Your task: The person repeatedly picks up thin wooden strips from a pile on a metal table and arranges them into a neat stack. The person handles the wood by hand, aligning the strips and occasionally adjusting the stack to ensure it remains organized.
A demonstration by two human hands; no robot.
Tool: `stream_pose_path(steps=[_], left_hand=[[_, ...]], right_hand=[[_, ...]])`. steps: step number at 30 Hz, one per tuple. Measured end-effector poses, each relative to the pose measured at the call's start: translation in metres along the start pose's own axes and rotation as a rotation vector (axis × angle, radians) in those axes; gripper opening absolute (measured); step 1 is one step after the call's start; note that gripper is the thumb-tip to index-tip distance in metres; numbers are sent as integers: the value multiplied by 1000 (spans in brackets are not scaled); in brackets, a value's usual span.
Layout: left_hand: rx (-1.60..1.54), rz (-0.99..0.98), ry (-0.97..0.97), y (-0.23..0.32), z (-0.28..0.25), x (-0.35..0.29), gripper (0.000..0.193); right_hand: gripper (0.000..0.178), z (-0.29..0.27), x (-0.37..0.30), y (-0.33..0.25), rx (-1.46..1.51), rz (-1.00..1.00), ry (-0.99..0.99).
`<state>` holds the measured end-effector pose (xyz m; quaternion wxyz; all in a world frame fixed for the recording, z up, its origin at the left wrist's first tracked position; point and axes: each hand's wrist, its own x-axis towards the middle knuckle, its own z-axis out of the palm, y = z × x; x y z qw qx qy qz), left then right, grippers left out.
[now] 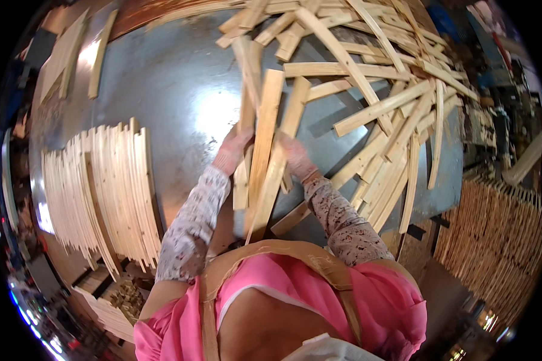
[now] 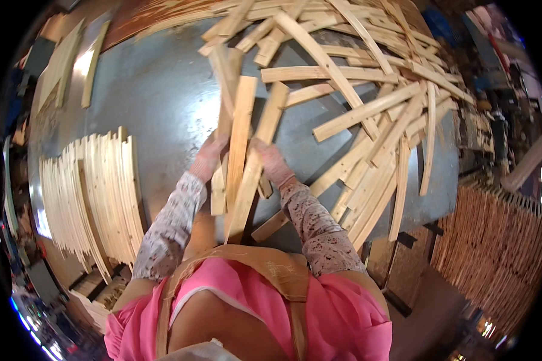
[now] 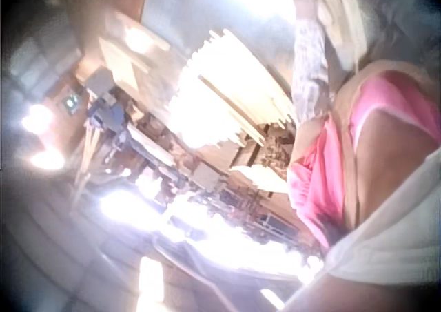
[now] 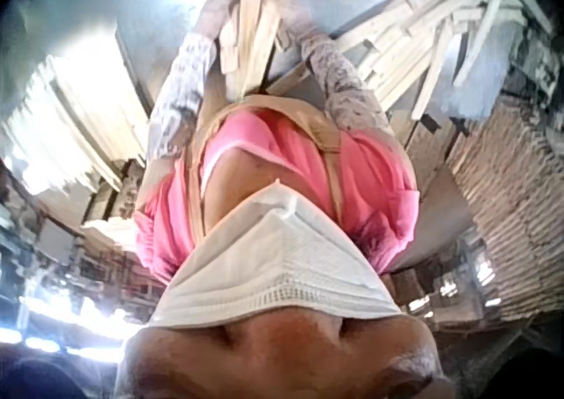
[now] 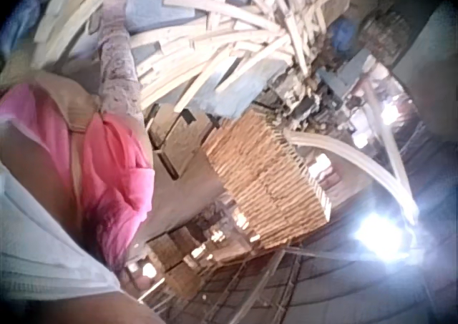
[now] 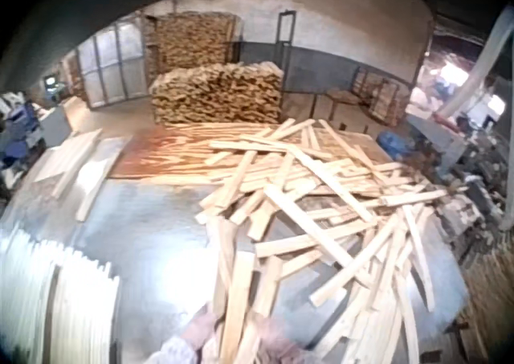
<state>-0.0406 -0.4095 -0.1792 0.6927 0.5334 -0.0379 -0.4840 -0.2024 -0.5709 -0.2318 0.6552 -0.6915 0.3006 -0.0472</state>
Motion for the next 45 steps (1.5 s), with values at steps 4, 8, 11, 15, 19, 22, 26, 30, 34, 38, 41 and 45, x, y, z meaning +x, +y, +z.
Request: stream_pose_path(steps=[4,8,11,15,19,22,26,30,34,38,41,45], left_hand=[[68,-13,50,20,-22,1,71],[413,-14,125,53,-9,-30,78],[192,138,91,51,-20,-23,87],[226,40,103,66,-32,-32,86],[240,72,131,57,-60,-33,84],[304,129,146,49,-76,-31,77],[283,63,125,68,-93,-57,68],[306,-74,103,78,-123,-102,66],[205,-52,118,49,-140,-131,63],[322,-18,206,38,-166,-164,63],[368,42,276,30,-187,-179,66],[701,-90,563,79,-203,-242,77]], right_hand=[[35,39,21,-8,-637,-408,-137],[38,54,36,-55,-715,-155,-309],[35,72,55,-41,-980,-608,-217],[31,90,61,-34,-1070,-606,-106],[39,121,43,-66,240,98,12],[49,129,29,-76,306,-1,-51],[54,140,51,-72,214,2,-55],[51,181,59,-91,193,178,42],[48,222,54,-58,-391,-73,26],[46,232,-1,-113,-975,-258,-304],[59,235,-12,-94,-1161,-495,-536],[93,282,-47,-105,-942,49,-476]])
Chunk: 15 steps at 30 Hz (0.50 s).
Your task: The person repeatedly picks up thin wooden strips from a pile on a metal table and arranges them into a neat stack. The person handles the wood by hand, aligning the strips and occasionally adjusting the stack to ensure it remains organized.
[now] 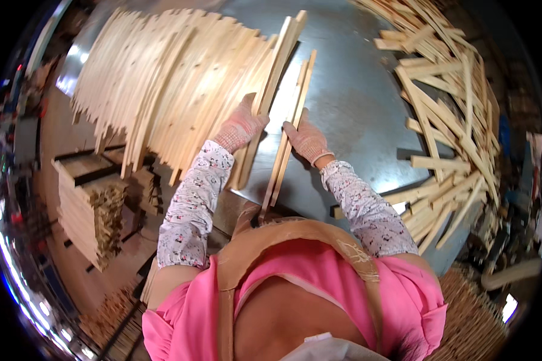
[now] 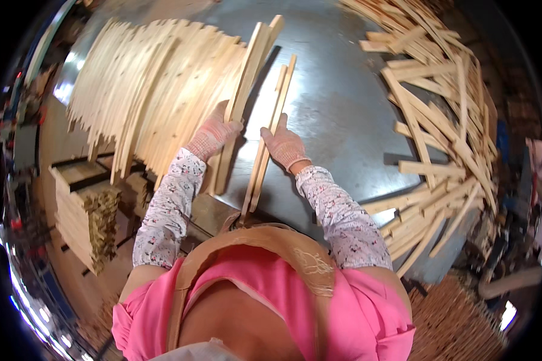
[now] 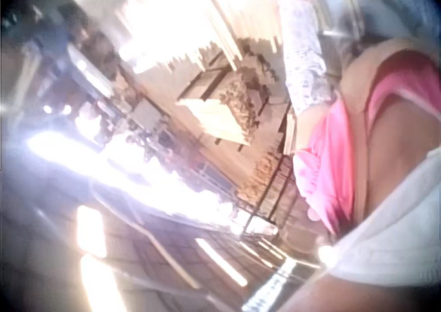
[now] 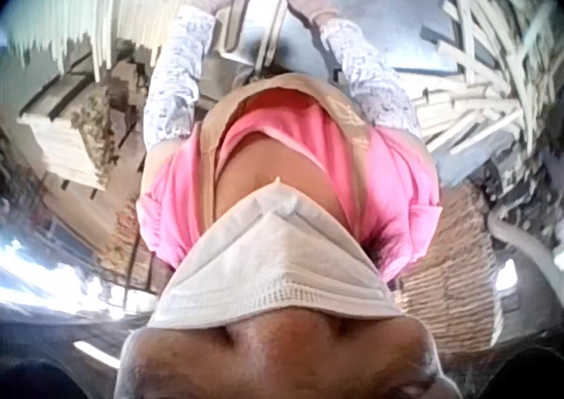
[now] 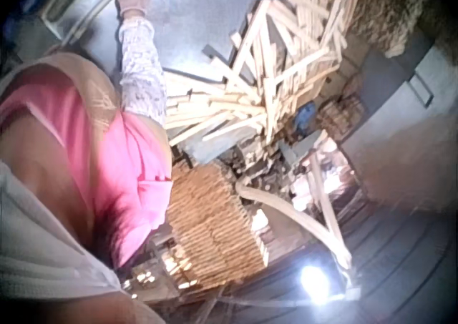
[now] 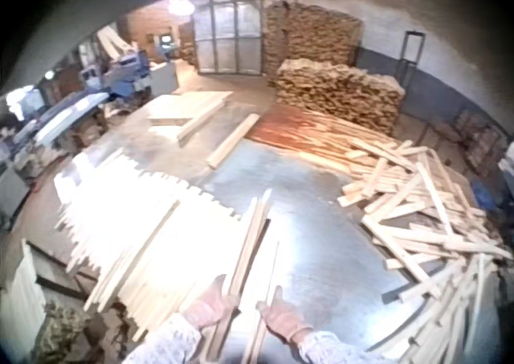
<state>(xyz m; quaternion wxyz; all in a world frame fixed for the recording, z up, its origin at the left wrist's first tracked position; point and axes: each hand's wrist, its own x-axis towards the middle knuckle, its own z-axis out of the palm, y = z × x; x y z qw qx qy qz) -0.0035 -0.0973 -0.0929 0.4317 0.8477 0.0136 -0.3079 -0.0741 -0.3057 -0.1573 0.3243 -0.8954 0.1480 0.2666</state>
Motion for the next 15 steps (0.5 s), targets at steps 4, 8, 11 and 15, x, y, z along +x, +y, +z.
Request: stream_pose_path(steps=[4,8,11,15], left_hand=[[456,-208,139,15,-96,-19,81],[958,23,690,-138,-175,-10,88],[655,-89,621,-132,-194,-25,105],[856,-237,537,-174,-208,-29,115]], right_hand=[[91,53,12,-53,61,-131,-92],[92,58,4,-78,215,-204,-180],[80,26,0,-52,106,-223,-176],[66,-24,-19,40,98,-163,62]])
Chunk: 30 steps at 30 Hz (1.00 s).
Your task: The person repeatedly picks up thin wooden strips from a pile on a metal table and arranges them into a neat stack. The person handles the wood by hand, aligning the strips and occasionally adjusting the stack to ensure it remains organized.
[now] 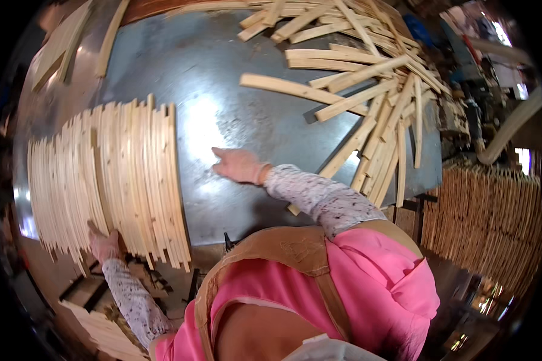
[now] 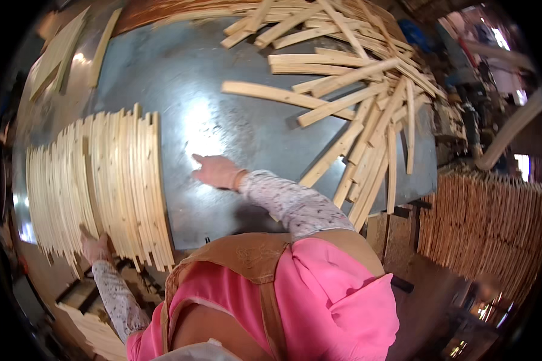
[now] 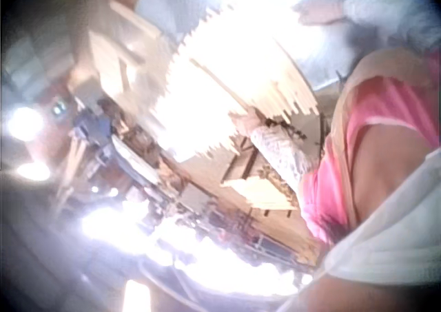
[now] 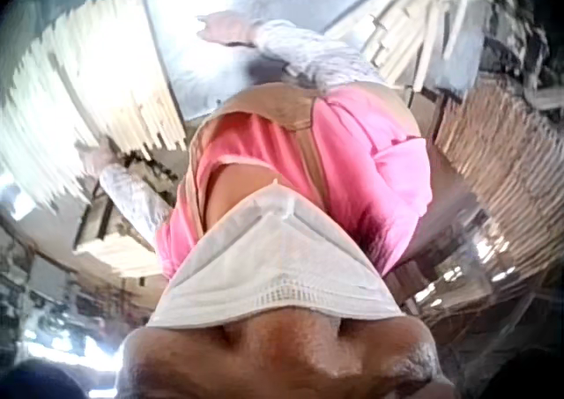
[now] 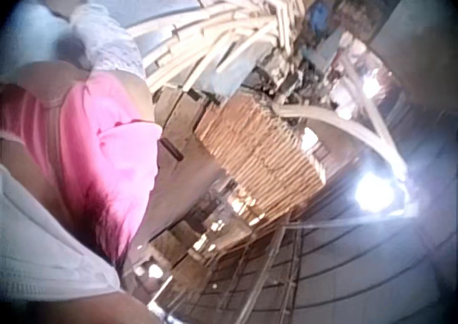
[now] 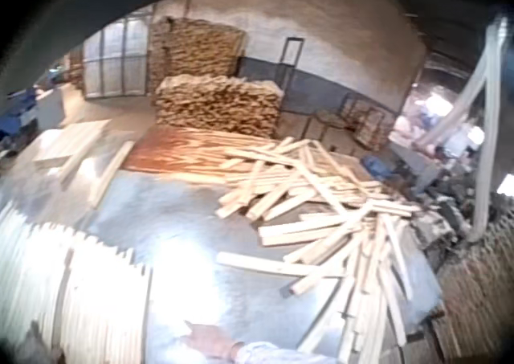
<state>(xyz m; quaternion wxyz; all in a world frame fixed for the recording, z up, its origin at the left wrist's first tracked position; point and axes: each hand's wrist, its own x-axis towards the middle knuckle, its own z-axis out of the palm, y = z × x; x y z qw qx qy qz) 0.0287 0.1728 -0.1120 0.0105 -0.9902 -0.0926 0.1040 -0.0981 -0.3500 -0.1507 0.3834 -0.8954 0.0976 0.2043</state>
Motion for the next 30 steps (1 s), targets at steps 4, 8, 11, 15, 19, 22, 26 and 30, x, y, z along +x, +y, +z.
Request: stream_pose_path(steps=[4,8,11,15,19,22,26,30], left_hand=[[114,-42,71,57,-10,-2,108],[-286,486,258,193,1,-19,82],[-486,839,-32,365,3,-75,60],[-243,1099,-116,564,5,-163,69],[-71,1369,-20,625,35,-163,60],[127,1307,-298,640,12,-169,57],[-93,1334,-242,575,53,-175,52],[-51,1129,-331,486,53,-188,50]], right_hand=[[42,-118,-60,138,-101,85,660],[62,-221,-82,321,-33,516,939],[84,-268,-60,313,256,690,1160],[87,-264,-35,318,472,637,1139],[79,-260,-64,316,455,464,1018],[70,-331,-116,289,6,480,708],[69,-412,-103,367,-815,189,539],[88,-424,-42,434,-1074,-124,628]])
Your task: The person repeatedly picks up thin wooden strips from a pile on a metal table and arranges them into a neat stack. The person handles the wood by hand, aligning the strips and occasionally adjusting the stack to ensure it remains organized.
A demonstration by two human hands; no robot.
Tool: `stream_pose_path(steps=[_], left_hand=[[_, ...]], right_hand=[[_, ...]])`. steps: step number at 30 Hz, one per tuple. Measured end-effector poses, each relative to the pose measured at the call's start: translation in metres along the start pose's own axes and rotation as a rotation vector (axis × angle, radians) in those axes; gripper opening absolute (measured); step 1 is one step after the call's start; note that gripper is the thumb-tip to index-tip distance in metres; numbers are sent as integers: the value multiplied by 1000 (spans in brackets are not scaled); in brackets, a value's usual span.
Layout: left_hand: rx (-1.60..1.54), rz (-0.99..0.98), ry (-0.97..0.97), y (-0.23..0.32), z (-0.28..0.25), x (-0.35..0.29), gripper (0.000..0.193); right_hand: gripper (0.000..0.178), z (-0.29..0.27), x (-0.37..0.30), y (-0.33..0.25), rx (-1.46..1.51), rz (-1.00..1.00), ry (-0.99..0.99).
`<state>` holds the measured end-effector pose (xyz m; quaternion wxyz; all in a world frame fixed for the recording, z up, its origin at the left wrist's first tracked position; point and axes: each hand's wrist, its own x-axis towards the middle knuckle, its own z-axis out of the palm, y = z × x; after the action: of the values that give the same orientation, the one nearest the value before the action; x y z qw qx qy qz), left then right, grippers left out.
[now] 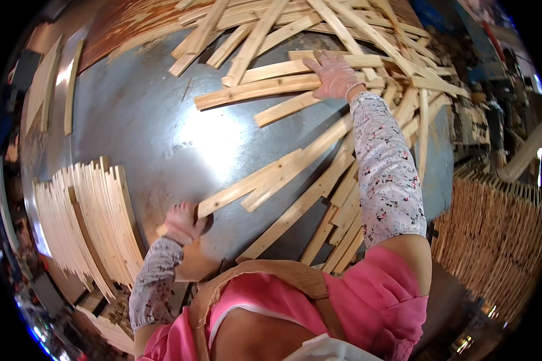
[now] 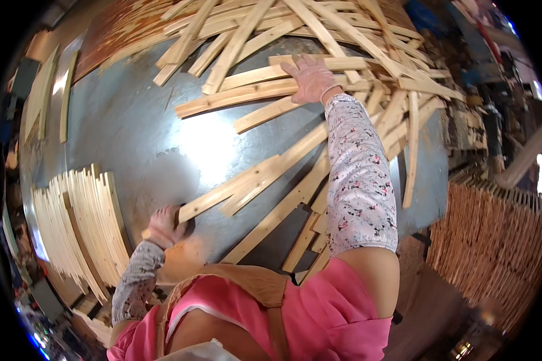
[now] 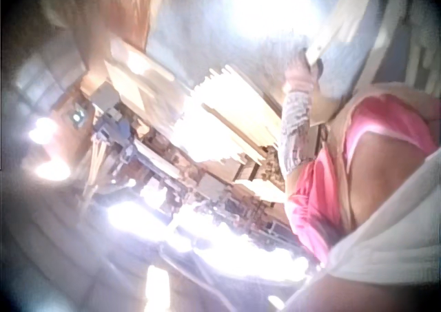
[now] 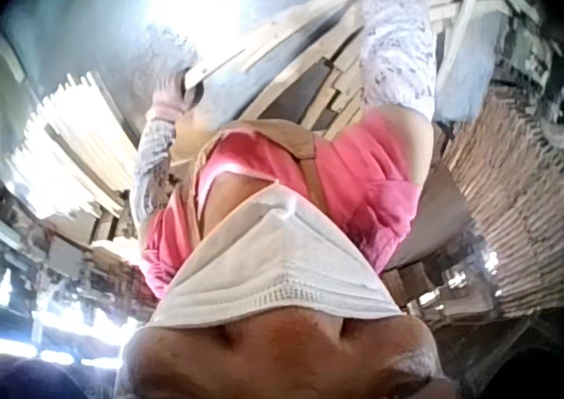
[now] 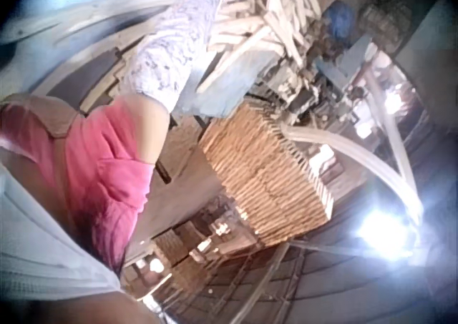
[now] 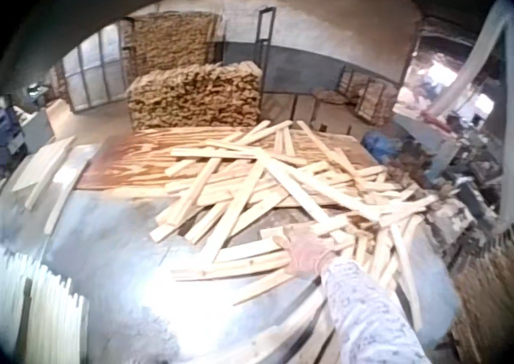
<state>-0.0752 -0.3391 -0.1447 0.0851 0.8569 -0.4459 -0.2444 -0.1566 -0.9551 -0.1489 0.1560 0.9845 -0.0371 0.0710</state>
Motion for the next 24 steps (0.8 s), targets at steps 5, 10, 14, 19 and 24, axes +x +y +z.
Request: stream_pose_path(steps=[5,10,14,19,24], left_hand=[[-394,-803,-47,-7,34,-128,73],[342,-1094,75,-43,70,-196,75],[782,-876,302,-137,108,-269,75],[-425,-711,460,18,2,-117,43],[-1300,-388,648,81,91,-24,54]], right_hand=[[104,-51,63,-35,227,-14,-597],[106,-53,30,-92,231,-32,-519],[102,-68,30,-137,260,-3,-532],[100,-92,37,-234,401,41,-631],[77,-134,69,-333,1291,73,-838]])
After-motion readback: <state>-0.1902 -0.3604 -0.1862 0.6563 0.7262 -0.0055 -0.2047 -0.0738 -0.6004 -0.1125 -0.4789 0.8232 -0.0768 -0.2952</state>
